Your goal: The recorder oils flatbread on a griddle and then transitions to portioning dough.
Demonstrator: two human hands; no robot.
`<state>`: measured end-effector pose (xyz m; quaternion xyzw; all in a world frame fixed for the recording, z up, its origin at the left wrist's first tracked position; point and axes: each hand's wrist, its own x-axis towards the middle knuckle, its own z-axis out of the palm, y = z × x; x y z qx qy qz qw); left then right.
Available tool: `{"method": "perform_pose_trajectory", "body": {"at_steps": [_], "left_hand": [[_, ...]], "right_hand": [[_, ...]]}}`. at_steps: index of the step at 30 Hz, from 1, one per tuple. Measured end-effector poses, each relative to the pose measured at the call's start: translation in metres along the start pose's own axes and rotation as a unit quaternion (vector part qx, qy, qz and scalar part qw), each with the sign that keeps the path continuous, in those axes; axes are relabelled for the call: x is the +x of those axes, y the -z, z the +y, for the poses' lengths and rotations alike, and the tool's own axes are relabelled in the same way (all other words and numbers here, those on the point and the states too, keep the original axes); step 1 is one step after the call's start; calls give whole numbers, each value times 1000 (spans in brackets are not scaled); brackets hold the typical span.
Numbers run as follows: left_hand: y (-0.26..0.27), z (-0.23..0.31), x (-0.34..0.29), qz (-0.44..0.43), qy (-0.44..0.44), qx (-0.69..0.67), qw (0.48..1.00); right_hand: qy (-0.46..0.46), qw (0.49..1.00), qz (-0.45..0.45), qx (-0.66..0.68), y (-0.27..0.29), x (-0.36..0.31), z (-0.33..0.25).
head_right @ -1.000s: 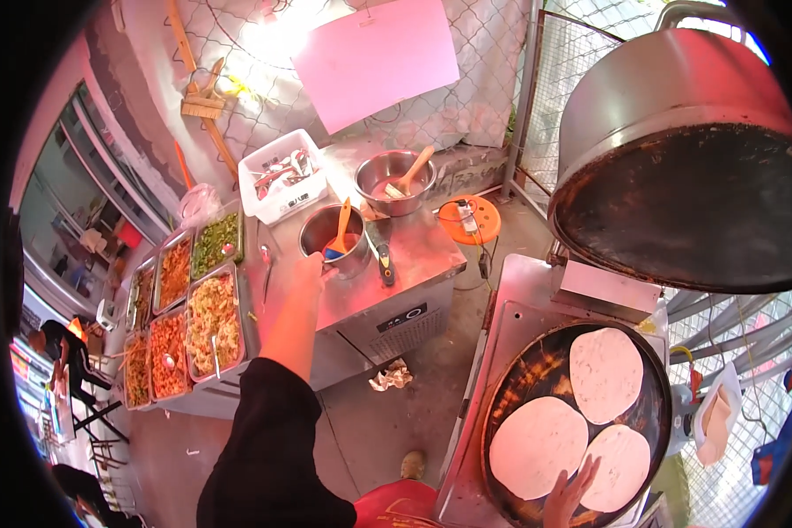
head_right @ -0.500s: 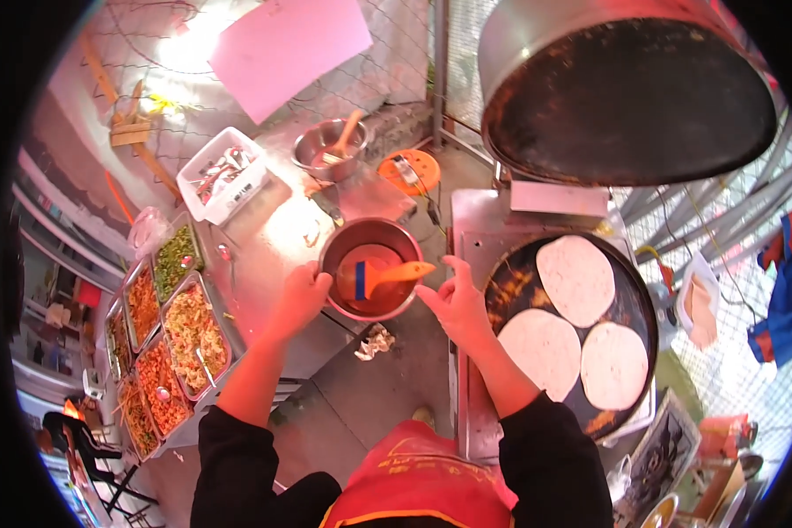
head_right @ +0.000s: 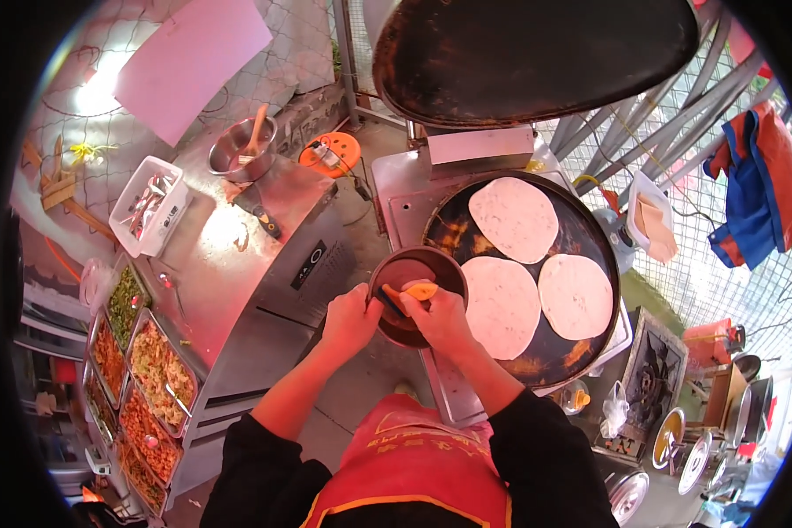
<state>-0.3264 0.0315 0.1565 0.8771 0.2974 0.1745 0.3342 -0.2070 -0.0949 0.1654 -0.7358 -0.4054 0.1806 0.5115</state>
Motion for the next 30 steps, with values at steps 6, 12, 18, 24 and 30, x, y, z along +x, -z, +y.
{"method": "perform_pose_trajectory", "body": {"at_steps": [6,12,18,24,30], "left_hand": [[-15,7,8,-22,-32,44,998],[-33,17,14,-16,-51,61,997],[-36,6,22,-5,-6,91,996],[-18,-10,12,39,93,69,992],[-2,-28,-23,85,216,90,968]], "right_hand": [[19,985,139,-105,39,-14,20],[-119,980,155,-34,29,-28,68],[-274,823,227,443,70,-30,92],[-251,811,245,468,118,-36,178],[-209,934,278,84,186,1,241]]}}
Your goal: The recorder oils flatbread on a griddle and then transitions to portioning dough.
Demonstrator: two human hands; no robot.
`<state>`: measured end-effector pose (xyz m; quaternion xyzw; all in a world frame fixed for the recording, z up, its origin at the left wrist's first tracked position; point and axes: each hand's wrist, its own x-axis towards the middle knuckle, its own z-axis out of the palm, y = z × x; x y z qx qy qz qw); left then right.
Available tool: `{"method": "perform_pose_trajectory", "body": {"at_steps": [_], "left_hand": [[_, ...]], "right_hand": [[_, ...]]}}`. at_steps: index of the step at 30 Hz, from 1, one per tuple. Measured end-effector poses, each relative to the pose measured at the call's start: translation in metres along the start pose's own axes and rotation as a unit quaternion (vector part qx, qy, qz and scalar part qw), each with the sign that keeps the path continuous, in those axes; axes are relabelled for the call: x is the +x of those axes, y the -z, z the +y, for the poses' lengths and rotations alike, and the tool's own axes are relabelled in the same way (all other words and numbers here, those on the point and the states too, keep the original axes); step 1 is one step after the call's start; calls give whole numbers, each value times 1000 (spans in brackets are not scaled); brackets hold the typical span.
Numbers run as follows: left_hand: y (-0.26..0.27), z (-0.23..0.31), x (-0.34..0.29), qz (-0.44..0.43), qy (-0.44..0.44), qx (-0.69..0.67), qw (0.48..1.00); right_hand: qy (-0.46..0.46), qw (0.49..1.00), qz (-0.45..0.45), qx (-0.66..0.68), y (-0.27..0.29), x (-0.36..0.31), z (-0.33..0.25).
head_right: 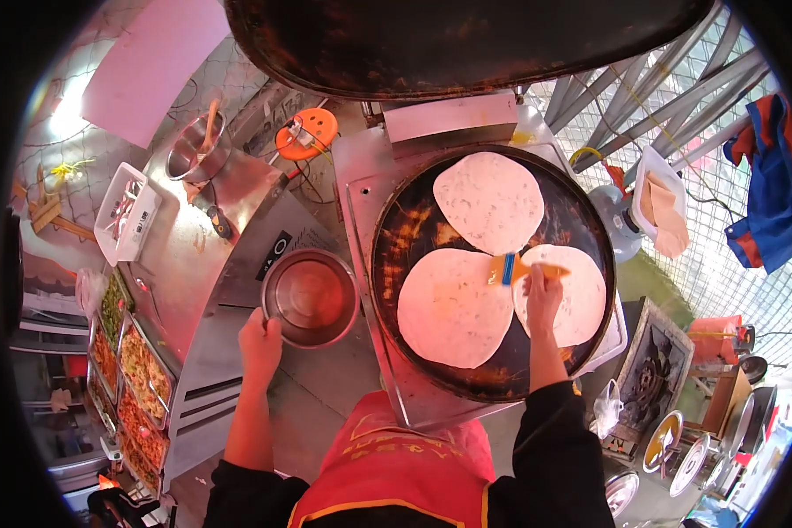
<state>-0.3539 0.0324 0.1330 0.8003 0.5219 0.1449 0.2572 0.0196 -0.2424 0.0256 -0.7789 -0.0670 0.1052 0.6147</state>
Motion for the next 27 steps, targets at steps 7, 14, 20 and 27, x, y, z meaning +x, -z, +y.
{"method": "perform_pose_trajectory", "body": {"at_steps": [7,14,20,27], "left_hand": [[-12,0,-11,35,-6,-33,999],[-10,14,-26,44,-6,-58,997],[-13,30,-25,34,-1,-79,996],[-20,55,-21,24,-44,-72,996]], "right_hand": [[435,791,-330,-276,-79,-81,-5],[-79,957,-220,-169,-1,-100,-5],[155,956,-56,-244,39,-21,-34],[413,771,-422,-237,13,-151,-26]]}}
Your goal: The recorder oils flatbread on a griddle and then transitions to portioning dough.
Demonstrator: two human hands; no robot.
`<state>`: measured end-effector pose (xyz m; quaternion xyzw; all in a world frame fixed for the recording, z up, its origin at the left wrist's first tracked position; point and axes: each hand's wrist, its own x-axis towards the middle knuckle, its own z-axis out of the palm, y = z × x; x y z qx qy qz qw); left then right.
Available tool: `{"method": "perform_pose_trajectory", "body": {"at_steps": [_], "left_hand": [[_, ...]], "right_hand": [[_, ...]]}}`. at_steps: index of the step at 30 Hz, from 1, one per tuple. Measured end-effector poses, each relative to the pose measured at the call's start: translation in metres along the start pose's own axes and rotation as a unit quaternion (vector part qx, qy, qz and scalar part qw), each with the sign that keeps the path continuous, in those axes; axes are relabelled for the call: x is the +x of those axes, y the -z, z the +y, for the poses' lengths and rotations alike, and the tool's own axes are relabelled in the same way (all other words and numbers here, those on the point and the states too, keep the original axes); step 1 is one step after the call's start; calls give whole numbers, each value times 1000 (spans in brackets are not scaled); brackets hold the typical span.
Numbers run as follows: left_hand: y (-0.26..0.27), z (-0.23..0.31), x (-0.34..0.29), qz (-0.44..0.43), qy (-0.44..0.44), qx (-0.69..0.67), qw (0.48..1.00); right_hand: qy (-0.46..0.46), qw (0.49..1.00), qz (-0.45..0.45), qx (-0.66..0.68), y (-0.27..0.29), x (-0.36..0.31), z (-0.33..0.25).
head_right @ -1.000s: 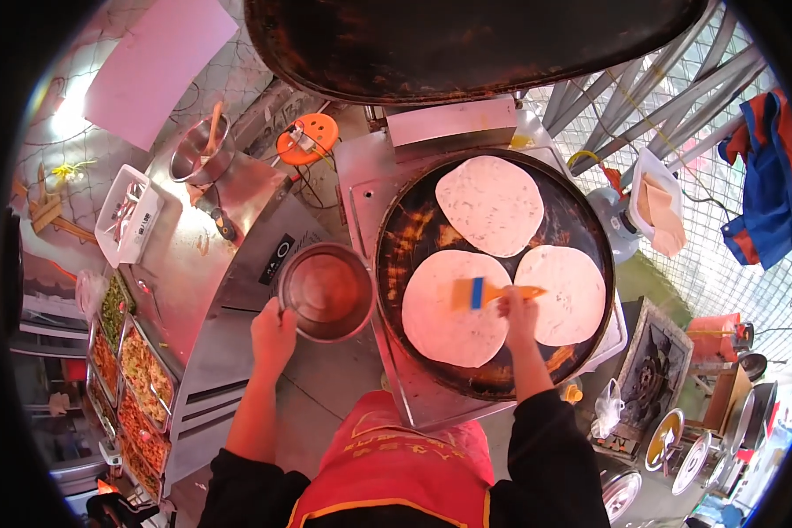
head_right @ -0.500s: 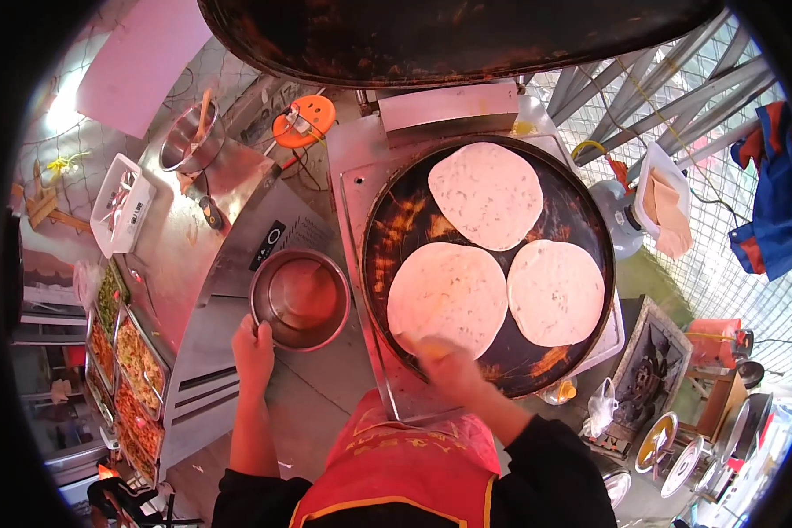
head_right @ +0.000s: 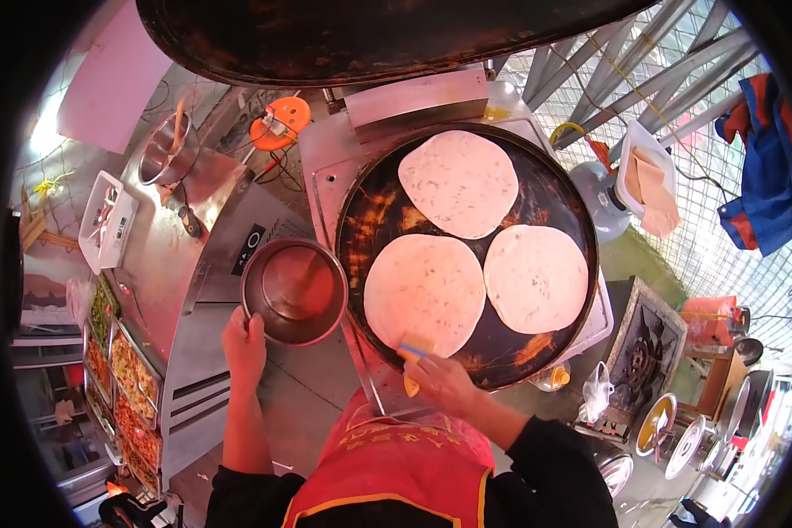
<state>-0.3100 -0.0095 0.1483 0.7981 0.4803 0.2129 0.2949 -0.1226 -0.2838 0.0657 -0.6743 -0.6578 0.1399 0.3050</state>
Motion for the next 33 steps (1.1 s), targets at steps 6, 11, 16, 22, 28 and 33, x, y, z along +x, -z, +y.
{"method": "perform_pose_trajectory", "body": {"at_steps": [6,11,16,22,28,33], "left_hand": [[1,6,-1,-1,-30,15,999],[2,11,-2,-13,0,16,1000],[11,12,-2,2,-6,32,999],[12,18,-1,11,1,38,999],[-5,47,9,-35,-46,109,992],[-64,79,17,-88,-128,92,984]], "right_hand": [[-468,860,169,115,57,-10,65],[-237,924,300,15,54,51,82],[50,995,33,-80,-34,82,10],[-396,898,156,106,-19,114,110],[-372,785,411,277,88,60,118],[-179,895,358,194,112,84,12]]}}
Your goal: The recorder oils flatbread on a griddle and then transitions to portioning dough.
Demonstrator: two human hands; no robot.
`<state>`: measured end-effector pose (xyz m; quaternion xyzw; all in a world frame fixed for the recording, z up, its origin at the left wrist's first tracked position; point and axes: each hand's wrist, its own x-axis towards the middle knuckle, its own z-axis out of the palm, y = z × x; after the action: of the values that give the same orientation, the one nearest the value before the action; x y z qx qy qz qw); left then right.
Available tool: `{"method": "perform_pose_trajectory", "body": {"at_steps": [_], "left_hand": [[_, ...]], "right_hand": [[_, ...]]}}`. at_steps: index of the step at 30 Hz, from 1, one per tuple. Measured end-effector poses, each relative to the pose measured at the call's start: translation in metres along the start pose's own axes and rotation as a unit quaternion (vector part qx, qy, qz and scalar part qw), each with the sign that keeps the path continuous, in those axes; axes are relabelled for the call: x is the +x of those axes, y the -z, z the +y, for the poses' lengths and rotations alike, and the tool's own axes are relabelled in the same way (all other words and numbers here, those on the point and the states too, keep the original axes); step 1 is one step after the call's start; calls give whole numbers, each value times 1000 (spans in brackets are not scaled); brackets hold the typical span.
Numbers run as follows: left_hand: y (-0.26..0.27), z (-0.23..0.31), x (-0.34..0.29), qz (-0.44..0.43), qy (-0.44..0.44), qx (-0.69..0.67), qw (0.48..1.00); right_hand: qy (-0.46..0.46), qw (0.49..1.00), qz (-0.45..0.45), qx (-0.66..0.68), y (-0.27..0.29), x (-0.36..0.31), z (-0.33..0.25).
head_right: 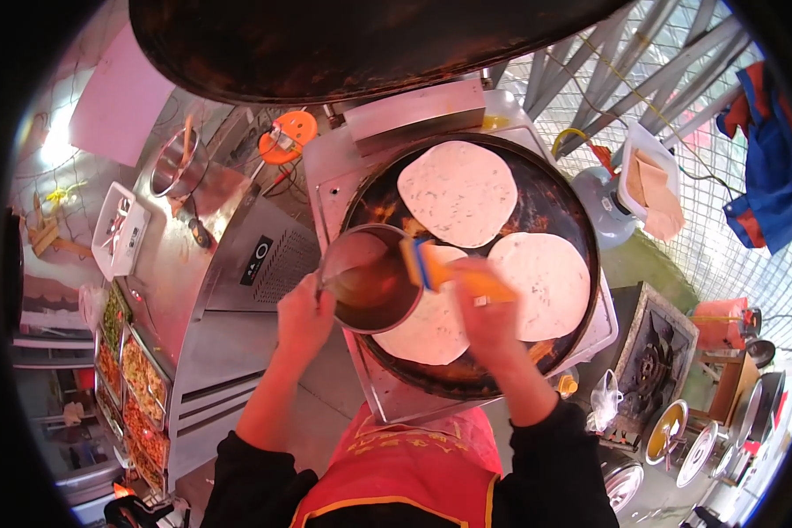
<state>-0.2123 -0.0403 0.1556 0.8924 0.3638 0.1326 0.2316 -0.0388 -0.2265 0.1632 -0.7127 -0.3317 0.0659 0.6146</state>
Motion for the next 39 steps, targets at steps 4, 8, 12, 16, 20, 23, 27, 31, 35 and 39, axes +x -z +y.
{"method": "perform_pose_trajectory", "body": {"at_steps": [4,8,12,16,20,23,27,31,35,39], "left_hand": [[-42,53,13,-9,-97,-9,995],[-70,69,18,-6,-124,-10,992],[-75,72,28,-30,-78,-12,996],[-78,64,31,-11,-61,25,998],[-70,48,27,4,-40,30,999],[-61,37,20,-3,-12,36,999],[-60,48,19,1,-3,22,1000],[-48,41,12,-10,24,12,1000],[-44,38,7,-7,7,-7,1000],[-42,32,3,-15,-8,-17,1000]], "right_hand": [[74,965,-125,-217,-18,-9,33],[-161,986,-10,-47,11,-15,53],[-273,909,210,234,88,-32,84],[-296,918,241,102,168,-51,167],[-206,925,269,-172,220,-22,196],[-38,922,128,-363,198,6,187],[-16,896,-176,-408,78,-5,178],[-40,977,-95,-189,45,-15,118],[-298,930,178,-124,141,-59,189],[-250,910,230,-237,210,-67,137]]}}
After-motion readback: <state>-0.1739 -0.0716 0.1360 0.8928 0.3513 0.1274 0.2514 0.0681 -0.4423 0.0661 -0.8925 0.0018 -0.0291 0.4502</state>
